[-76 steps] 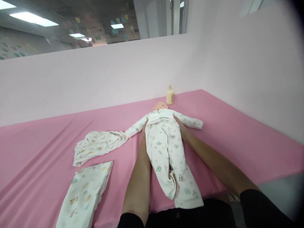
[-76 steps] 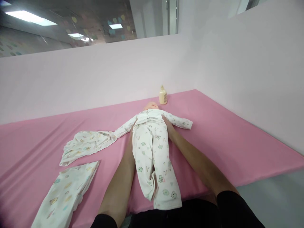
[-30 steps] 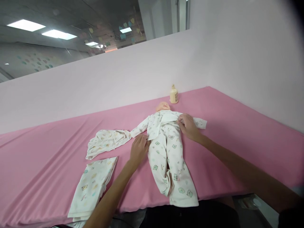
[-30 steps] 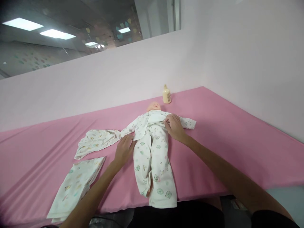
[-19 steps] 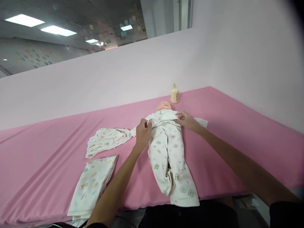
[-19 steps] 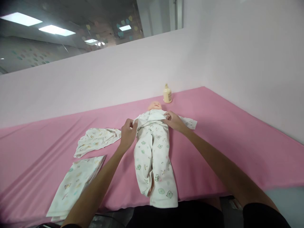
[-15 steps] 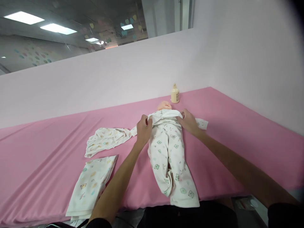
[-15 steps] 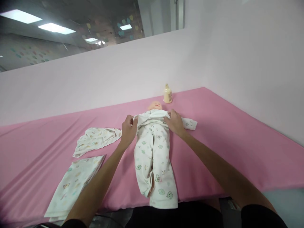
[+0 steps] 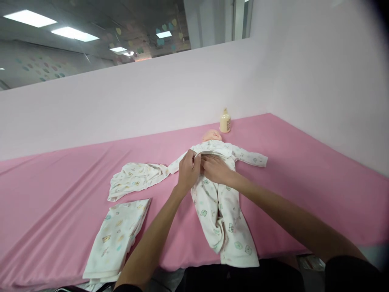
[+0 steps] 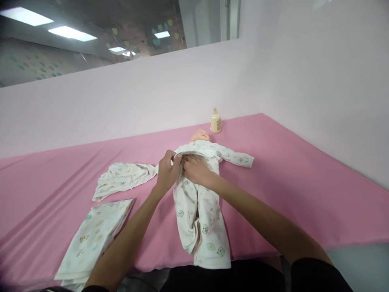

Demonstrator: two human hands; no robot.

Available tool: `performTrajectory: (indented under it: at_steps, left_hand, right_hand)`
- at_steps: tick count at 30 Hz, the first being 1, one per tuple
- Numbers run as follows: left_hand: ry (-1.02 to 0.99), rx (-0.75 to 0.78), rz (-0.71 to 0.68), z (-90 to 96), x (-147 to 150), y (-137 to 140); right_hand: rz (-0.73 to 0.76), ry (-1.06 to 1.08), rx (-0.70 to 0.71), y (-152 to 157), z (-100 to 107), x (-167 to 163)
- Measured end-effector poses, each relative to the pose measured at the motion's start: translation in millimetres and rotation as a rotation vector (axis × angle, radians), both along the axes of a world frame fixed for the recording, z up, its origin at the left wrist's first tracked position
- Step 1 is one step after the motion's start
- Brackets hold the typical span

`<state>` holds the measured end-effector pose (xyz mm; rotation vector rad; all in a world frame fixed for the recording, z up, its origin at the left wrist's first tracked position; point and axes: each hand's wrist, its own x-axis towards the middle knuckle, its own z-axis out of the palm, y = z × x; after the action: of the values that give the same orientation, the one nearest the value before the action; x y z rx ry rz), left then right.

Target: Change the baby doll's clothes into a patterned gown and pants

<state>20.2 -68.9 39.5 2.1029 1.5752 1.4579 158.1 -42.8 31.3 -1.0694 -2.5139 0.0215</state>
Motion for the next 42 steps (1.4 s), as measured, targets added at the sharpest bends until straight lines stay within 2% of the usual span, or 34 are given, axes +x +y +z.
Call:
performTrajectory:
  at_steps: [5, 8, 11, 14, 20, 25, 27, 29, 30, 32, 34, 37, 42]
  left_hand:
    - [0.02, -0.049, -0.074, -3.4, -2.7, -9.6]
    - [0.024, -0.106, -0.099, -4.8, -3.0, -16.0]
    - [0.025, -0.127, -0.111, -5.5, -2.4, -20.3]
    - [0.034, -0.14, -0.129, -5.5, -1.0, -22.4]
    - [0.13, -0.249, -0.144, -4.2, -3.4, -26.1]
    - [0.253, -0.322, -0.108, -6.8, -20.8, -50.8]
    - [0.242, -0.325, -0.038, -10.7, -28.9, -75.4]
    - [0.22, -0.391, 0.005, -16.9, -34.8, -107.0]
    - [0.229, -0.433, -0.026, -20.9, -36.5, -123.7]
    - [0.306, -0.504, -0.176, -29.9, -37.4, -154.3]
    - [0.341, -0.471, -0.237, -38.8, -35.3, -177.1]
    - [0.32, -0.425, -0.238, -49.1, -30.3, -194.6]
    - [0.284, -0.377, -0.252, -59.0, -25.8, -199.2]
  right_hand:
    - [-0.133, -0.049, -0.098, 9.1, 4.4, -3.5]
    - [-0.179, 0.04, -0.101, 14.0, 0.0, -1.6]
    - [-0.167, 0.163, -0.071, 18.8, -6.3, -1.0]
    - [-0.139, 0.231, -0.1, 21.5, -10.1, -2.6]
    - [-0.071, 0.219, -0.122, 15.2, -9.2, -1.9]
    - [-0.005, 0.194, -0.026, -22.8, -12.7, 16.1]
    - [0.057, 0.244, 0.004, -51.1, -16.7, 29.6]
    - [0.113, 0.263, 0.039, -82.7, -21.1, 44.5]
    - [0.143, 0.25, 0.034, -98.1, -23.1, 51.5]
    - [0.184, 0.218, -0.007, -124.8, -26.5, 62.0]
    - [0.19, 0.186, -0.067, -143.0, -28.8, 66.9]
    - [0.149, 0.136, -0.079, -152.8, -31.2, 65.3]
    - [0.133, -0.03, 0.066, -147.6, -31.3, 53.8]
